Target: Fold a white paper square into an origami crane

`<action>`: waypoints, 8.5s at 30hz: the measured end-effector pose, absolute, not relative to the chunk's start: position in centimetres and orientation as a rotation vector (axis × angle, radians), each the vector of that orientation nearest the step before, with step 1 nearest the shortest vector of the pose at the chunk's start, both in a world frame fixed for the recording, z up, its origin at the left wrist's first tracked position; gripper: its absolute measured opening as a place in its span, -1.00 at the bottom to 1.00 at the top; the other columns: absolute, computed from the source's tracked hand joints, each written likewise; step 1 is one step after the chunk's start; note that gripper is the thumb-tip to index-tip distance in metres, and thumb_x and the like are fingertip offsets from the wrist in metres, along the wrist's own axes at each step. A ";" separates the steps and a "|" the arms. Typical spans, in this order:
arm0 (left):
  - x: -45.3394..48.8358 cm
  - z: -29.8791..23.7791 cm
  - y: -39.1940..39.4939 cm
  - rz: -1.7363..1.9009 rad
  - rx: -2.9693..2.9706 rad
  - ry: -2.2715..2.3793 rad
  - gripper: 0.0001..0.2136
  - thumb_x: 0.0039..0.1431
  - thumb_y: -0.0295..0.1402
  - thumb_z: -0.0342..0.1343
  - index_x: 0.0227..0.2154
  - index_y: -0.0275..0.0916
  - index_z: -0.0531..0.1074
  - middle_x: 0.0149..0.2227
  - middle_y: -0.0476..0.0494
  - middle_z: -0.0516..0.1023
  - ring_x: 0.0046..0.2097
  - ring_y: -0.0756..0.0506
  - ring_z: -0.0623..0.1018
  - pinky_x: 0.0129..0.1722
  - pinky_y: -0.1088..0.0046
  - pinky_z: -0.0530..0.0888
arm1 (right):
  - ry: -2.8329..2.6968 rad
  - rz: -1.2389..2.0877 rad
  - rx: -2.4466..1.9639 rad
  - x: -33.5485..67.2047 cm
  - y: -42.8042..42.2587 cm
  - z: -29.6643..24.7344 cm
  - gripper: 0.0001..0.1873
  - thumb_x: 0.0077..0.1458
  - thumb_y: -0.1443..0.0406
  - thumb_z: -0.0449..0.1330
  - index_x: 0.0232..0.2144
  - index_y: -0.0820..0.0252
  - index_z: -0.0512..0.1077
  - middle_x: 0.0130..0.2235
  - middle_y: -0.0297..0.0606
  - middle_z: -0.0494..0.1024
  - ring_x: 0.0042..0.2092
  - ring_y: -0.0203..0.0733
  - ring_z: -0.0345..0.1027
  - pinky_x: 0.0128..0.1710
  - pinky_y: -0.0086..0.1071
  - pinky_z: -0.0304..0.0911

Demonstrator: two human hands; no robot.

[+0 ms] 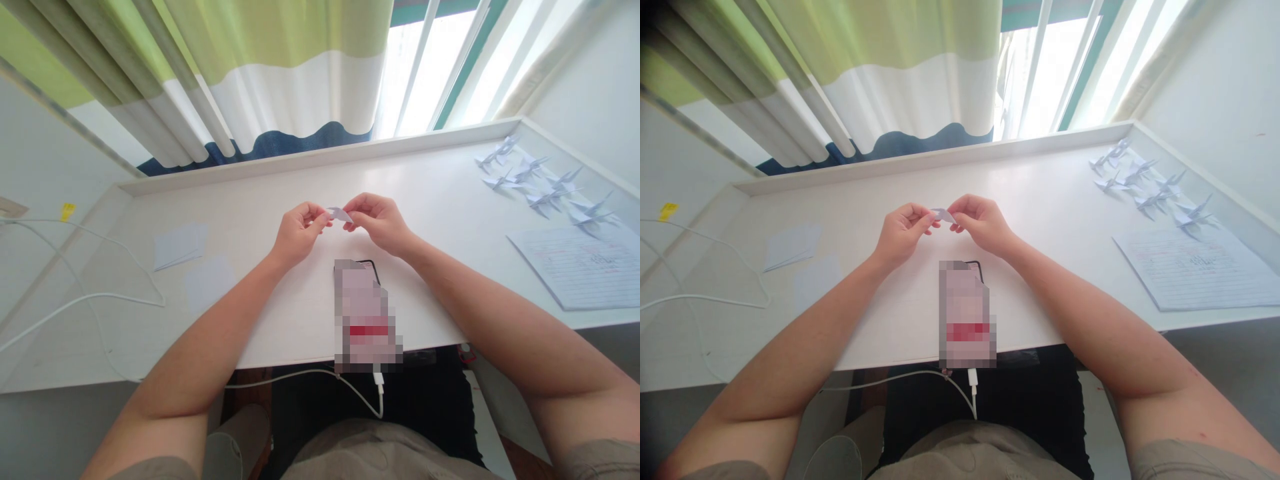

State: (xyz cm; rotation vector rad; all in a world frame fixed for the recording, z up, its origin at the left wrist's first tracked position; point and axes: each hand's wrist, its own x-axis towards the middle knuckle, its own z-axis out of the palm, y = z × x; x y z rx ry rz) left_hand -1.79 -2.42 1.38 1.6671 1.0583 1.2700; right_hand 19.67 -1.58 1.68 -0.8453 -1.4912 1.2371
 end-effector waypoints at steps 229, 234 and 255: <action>-23.0 -1.1 -16.1 0.985 1.759 2.206 -0.57 0.49 -0.38 0.01 0.33 -0.41 0.37 0.31 -0.54 0.48 0.36 -0.42 0.44 0.38 -0.03 0.37 | -2.366 1.234 -1.426 -6.6 3.3 4.8 -0.81 0.28 0.12 0.38 -0.30 0.07 0.58 -0.08 -0.08 0.67 -0.01 -0.01 0.55 0.09 0.00 0.53; -23.4 -1.2 -16.0 0.943 1.771 2.232 -0.54 0.40 -0.46 0.06 0.31 -0.40 0.40 0.31 -0.52 0.48 0.39 -0.42 0.37 0.43 -0.07 0.30 | -2.266 1.364 -1.431 -4.5 3.8 7.5 -0.85 0.33 0.21 0.36 -0.30 0.11 0.57 -0.16 -0.11 0.67 -0.11 -0.05 0.59 0.04 -0.01 0.57; -0.2 -0.8 -0.8 1.305 1.282 1.147 -0.67 0.19 -0.04 0.37 -0.24 -0.22 0.53 -0.23 -0.16 0.75 -0.21 -0.12 0.70 -0.13 0.36 0.62 | -1.519 1.249 -1.158 20.2 1.1 2.4 -0.61 0.09 -0.03 0.43 -0.24 0.13 0.61 -0.26 -0.18 0.73 -0.23 -0.05 0.58 -0.22 -0.19 0.55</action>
